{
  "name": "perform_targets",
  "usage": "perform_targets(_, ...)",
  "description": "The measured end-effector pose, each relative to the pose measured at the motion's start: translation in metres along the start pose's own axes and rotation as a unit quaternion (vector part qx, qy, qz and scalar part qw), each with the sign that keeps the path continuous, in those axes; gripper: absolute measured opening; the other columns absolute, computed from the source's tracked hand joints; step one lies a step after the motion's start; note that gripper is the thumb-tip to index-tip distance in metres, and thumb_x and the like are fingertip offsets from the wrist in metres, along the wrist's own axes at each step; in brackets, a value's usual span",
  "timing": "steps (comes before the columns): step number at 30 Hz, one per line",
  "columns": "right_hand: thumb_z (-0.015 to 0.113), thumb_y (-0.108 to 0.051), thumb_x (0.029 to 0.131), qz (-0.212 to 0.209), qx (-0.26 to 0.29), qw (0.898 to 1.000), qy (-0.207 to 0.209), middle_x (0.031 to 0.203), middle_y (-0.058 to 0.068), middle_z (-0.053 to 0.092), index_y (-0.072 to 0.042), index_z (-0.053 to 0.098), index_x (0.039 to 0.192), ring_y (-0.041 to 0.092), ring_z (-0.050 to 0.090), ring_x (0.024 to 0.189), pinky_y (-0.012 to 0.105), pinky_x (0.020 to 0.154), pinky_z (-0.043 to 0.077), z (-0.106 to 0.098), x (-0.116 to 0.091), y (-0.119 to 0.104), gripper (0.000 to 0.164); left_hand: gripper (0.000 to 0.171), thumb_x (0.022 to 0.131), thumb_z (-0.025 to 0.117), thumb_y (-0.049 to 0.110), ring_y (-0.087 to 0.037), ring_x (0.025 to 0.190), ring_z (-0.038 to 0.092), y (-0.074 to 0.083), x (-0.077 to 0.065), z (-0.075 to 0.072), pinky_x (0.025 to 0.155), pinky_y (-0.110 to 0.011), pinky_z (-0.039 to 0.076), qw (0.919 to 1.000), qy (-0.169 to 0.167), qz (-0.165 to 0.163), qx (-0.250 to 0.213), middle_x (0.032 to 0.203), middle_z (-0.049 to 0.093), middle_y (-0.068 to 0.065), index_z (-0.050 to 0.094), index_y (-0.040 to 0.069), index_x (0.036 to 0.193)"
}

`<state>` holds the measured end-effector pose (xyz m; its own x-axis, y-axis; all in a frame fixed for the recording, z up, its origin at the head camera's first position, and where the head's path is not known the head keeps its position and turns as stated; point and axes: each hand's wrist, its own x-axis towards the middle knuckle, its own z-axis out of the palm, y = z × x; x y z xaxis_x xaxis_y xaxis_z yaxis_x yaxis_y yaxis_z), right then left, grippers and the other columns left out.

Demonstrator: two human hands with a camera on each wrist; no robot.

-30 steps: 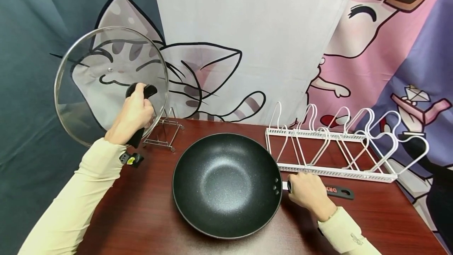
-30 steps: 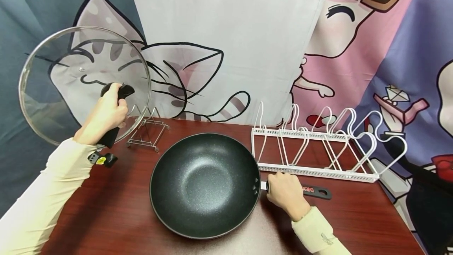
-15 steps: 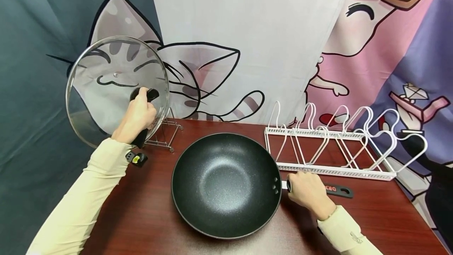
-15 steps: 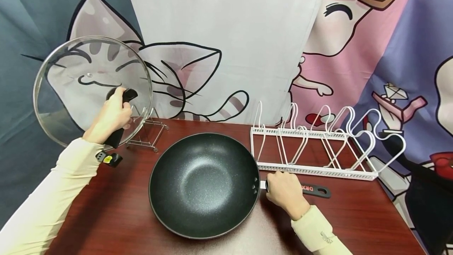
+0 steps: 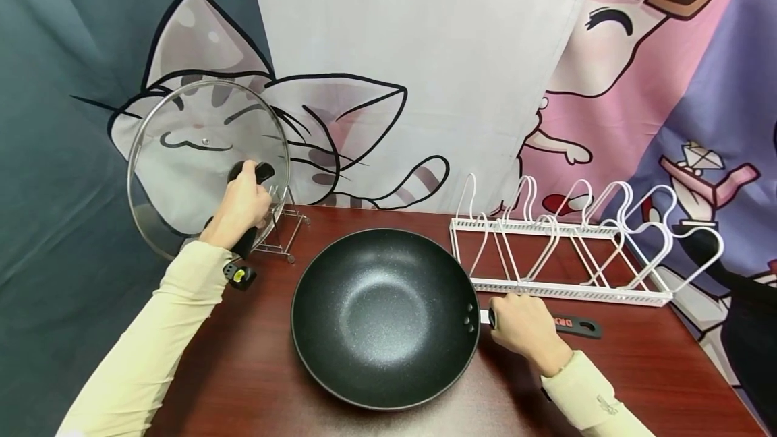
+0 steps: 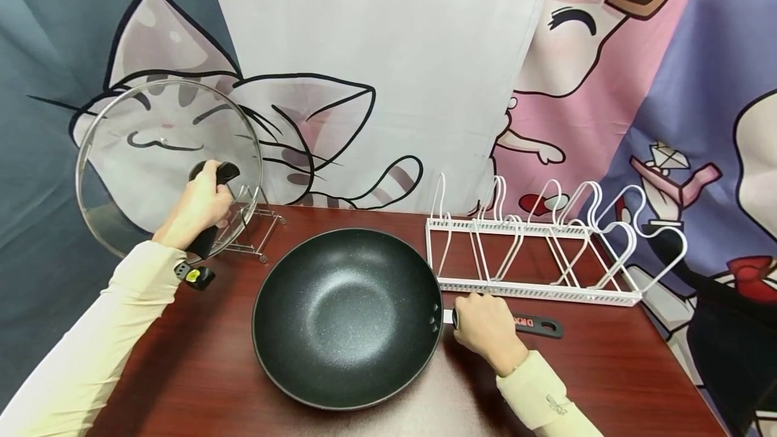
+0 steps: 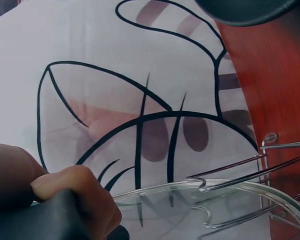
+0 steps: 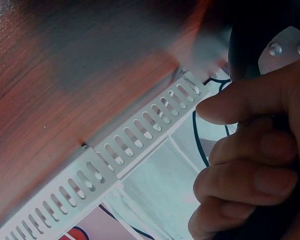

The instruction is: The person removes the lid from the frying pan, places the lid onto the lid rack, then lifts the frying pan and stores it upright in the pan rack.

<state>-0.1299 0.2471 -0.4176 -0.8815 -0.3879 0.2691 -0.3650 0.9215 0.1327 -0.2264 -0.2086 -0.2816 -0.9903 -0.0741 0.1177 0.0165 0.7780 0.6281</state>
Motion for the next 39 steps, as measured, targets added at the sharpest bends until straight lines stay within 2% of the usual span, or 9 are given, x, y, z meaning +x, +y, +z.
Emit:
perform_targets(5,0.066,-0.016,0.055,0.003,0.001,1.000,0.004,0.053,0.006,0.047,-0.016,0.047,0.055,0.030,0.048,0.047,0.041,0.036,0.035,0.003,-0.002,0.000,0.019,0.053,0.086,0.032,0.002,-0.025,0.053,0.055,-0.003,0.000,0.009,0.049,-0.033,0.045,0.9999,-0.005,0.009,0.007,0.072,0.054,-0.019,0.019,-0.002,0.138)
perform_targets(10,0.067,-0.018,0.054,0.008,0.004,1.000,-0.004,0.054,0.006,0.049,-0.016,0.048,0.056,0.030,0.049,0.048,0.041,0.036,0.035,0.006,-0.003,0.000,0.019,0.054,0.088,0.031,0.002,-0.023,0.050,0.055,-0.007,-0.001,0.020,0.045,-0.033,0.044,0.9998,-0.008,0.013,0.011,0.077,0.055,-0.023,0.017,-0.003,0.140)
perform_targets(15,0.068,-0.018,0.055,0.005,0.004,1.000,-0.003,0.053,0.004,0.048,-0.016,0.048,0.056,0.030,0.049,0.048,0.040,0.036,0.035,0.006,-0.001,-0.002,0.020,0.056,0.086,0.033,0.000,-0.023,0.049,0.051,-0.010,-0.004,0.024,0.044,-0.033,0.040,0.9998,-0.007,0.007,0.016,0.065,0.051,-0.017,0.017,-0.003,0.140)
perform_targets(20,0.067,-0.017,0.055,0.006,0.001,1.000,0.004,0.052,0.005,0.048,-0.016,0.048,0.055,0.030,0.049,0.047,0.041,0.035,0.035,0.003,0.002,-0.003,0.020,0.053,0.085,0.032,0.001,-0.027,0.055,0.053,-0.008,-0.002,0.026,0.046,-0.033,0.041,0.9997,0.002,0.013,0.022,0.068,0.052,-0.019,0.021,-0.003,0.137)
perform_targets(25,0.068,-0.017,0.055,0.011,-0.001,1.000,-0.004,0.052,0.005,0.048,-0.016,0.049,0.056,0.030,0.049,0.047,0.041,0.036,0.035,0.001,0.001,-0.003,0.019,0.045,0.084,0.033,0.000,-0.025,0.050,0.050,-0.008,-0.002,0.030,0.043,-0.031,0.041,0.9997,-0.003,0.024,0.006,0.065,0.048,-0.016,0.024,-0.004,0.129)
perform_targets(29,0.068,-0.017,0.054,0.009,-0.002,1.000,-0.003,0.052,0.005,0.048,-0.015,0.048,0.056,0.030,0.049,0.046,0.041,0.036,0.036,0.000,0.000,-0.002,0.019,0.049,0.085,0.033,0.000,-0.023,0.047,0.050,-0.009,-0.001,0.033,0.042,-0.031,0.042,0.9998,-0.014,0.012,-0.008,0.065,0.048,-0.016,0.022,-0.002,0.133)
perform_targets(34,0.067,-0.016,0.055,0.009,-0.003,1.000,-0.002,0.052,0.005,0.048,-0.015,0.048,0.055,0.029,0.048,0.046,0.041,0.036,0.035,0.000,0.000,-0.002,0.019,0.051,0.087,0.031,0.002,-0.023,0.048,0.055,-0.008,0.003,0.034,0.044,-0.031,0.046,0.9995,-0.029,-0.002,-0.016,0.073,0.053,-0.020,0.019,-0.001,0.136)
perform_targets(39,0.066,-0.015,0.056,0.015,-0.003,1.000,-0.009,0.051,0.004,0.047,-0.016,0.047,0.054,0.029,0.047,0.045,0.040,0.035,0.034,0.002,0.002,-0.002,0.019,0.047,0.088,0.030,0.002,-0.024,0.049,0.058,-0.006,0.008,0.034,0.045,-0.032,0.048,0.9989,-0.041,-0.011,-0.021,0.077,0.054,-0.024,0.018,-0.001,0.133)
